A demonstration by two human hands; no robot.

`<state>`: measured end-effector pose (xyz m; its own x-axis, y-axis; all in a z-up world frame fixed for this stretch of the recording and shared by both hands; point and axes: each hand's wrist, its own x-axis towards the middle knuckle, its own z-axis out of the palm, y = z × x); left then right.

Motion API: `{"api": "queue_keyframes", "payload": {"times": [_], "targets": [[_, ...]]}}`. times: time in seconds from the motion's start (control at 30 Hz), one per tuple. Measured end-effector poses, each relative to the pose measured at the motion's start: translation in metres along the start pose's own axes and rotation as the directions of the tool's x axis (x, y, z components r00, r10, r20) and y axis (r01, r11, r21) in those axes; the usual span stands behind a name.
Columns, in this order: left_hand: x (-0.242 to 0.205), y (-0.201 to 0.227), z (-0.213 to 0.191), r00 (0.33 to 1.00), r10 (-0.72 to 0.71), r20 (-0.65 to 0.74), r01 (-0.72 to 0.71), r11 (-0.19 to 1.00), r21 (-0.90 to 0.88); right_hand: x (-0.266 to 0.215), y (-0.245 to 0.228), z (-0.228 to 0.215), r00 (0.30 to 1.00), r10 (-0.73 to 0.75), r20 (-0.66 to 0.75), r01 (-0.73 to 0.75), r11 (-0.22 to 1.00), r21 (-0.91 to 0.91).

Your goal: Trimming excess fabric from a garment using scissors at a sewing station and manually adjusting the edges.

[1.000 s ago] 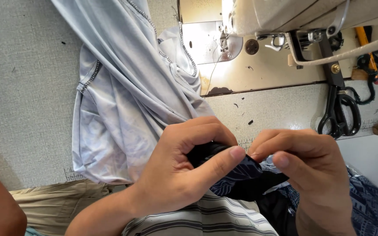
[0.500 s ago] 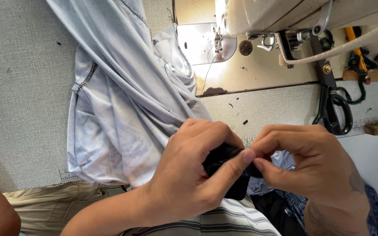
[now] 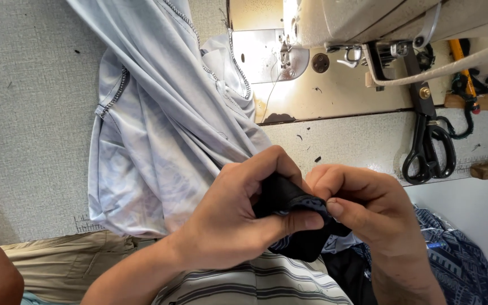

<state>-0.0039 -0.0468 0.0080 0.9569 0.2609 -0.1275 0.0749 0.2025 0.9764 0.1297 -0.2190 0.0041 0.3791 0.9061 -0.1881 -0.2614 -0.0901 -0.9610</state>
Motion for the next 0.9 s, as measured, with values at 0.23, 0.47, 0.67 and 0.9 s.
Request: {"api": "queue_keyframes", "payload": {"times": [0.23,0.47,0.67,0.9], "targets": [[0.001,0.005,-0.005,0.99,0.055,-0.132,-0.013,0.955,0.296,0.005,0.004,0.003,0.988,-0.045,-0.148,-0.004,0.948,-0.318],[-0.004,0.023,-0.052,0.816,0.468,-0.339,-0.229,0.8,0.554,0.012,0.023,0.034,0.986,-0.038,-0.163,-0.004,0.969,-0.247],[0.004,-0.003,-0.149,0.466,0.632,-0.619,0.191,0.611,0.768,0.035,0.022,0.058,0.762,-0.33,-0.557,0.01,0.867,-0.499],[-0.025,0.019,-0.193,0.256,0.862,-0.437,0.658,0.176,0.732,0.022,0.056,0.056,0.985,-0.023,-0.17,-0.025,0.961,-0.275]]}}
